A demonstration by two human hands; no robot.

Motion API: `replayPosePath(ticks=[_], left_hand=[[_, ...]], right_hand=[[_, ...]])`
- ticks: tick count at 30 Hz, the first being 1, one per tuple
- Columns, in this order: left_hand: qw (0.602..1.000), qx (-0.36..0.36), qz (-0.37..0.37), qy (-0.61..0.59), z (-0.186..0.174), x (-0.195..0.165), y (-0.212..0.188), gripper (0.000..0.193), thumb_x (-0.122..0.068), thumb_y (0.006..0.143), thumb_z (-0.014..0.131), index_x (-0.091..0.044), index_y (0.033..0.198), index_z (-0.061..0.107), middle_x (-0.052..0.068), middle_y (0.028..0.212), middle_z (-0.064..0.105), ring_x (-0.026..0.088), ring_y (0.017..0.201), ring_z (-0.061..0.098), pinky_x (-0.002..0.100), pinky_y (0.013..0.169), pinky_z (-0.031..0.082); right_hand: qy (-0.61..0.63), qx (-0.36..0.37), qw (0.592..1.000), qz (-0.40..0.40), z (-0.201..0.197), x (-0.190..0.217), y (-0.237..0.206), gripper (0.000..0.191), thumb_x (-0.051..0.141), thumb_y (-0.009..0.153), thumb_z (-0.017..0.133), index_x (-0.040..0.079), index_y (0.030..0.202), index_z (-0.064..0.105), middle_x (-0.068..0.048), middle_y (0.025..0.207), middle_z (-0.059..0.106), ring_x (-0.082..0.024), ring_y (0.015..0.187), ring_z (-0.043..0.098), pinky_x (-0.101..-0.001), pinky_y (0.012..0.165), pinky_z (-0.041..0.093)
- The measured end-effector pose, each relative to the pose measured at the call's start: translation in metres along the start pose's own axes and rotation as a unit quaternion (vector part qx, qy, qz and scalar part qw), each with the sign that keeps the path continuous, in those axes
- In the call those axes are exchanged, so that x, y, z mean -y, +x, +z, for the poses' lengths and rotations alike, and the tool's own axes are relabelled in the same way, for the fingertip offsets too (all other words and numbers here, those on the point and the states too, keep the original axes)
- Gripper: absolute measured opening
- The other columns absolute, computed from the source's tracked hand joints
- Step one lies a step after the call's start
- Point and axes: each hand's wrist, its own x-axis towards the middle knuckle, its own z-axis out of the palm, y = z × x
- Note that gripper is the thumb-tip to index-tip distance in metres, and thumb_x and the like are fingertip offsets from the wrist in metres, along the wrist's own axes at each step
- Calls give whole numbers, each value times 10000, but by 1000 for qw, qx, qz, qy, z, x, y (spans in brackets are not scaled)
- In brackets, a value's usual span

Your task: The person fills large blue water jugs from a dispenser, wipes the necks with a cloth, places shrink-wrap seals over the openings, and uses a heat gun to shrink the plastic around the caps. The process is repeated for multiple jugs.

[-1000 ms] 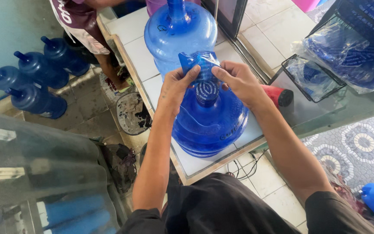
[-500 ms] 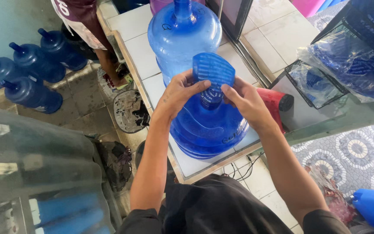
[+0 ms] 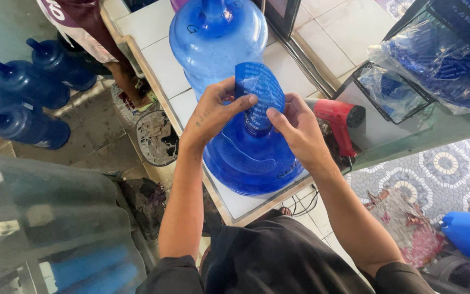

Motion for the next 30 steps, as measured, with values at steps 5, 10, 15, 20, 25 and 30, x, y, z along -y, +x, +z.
replayPosePath(ticks=[5, 10, 15, 20, 25, 30], left_hand=[[1000, 27, -3, -1, -3, 0, -3, 368, -284, 888, 789, -54, 1171, 739, 30, 997, 783, 106, 872, 655, 291, 832, 543], [998, 62, 19, 11, -7, 7, -10, 402, -276, 914, 783, -56, 1244, 717, 22, 1036, 757, 115, 956, 614, 290, 904, 496], [994, 96, 17, -42, -17, 20, -14, 520, -263, 873, 814, -57, 1328, 672, 16, 1141, 707, 99, 1081, 589, 294, 984, 502], [988, 146, 8, 48, -31, 35, -3, 503, -241, 785, 900, -33, 1209, 724, 93, 1129, 717, 205, 1104, 623, 365, 1015, 491], [944, 224, 71, 233, -41, 35, 25, 625, -287, 661, 933, -87, 1215, 724, 84, 1206, 722, 292, 1242, 560, 431, 1105, 340], [916, 314, 183, 171, -53, 15, 31, 797, -327, 740, 849, -36, 1423, 559, 146, 1379, 641, 325, 1362, 514, 471, 1139, 282]], right_hand=[[-5, -23, 998, 65, 3, 7, -6, 394, 201, 1024, 653, -12, 1354, 622, -5, 1020, 663, -64, 867, 554, -233, 760, 446], [-13, -23, 1000, 2, 6, -4, -16, 412, 192, 1000, 669, -11, 1347, 580, 2, 1095, 697, -53, 983, 638, -228, 893, 523], [-98, -89, 991, -28, 20, -20, -26, 330, 188, 974, 761, -1, 1187, 594, 0, 978, 667, -58, 910, 620, -243, 829, 521], [-291, -168, 942, -16, 37, -19, -30, 305, 186, 885, 848, -4, 1000, 640, -60, 832, 667, -107, 770, 612, -292, 729, 508], [-459, -97, 883, 22, 38, -6, -29, 320, 222, 841, 816, 4, 1059, 730, -131, 815, 703, -181, 690, 639, -349, 642, 514], [-255, 3, 964, 72, -42, 8, -8, 321, 220, 941, 623, 37, 1183, 729, -6, 838, 780, -69, 768, 713, -260, 671, 580]])
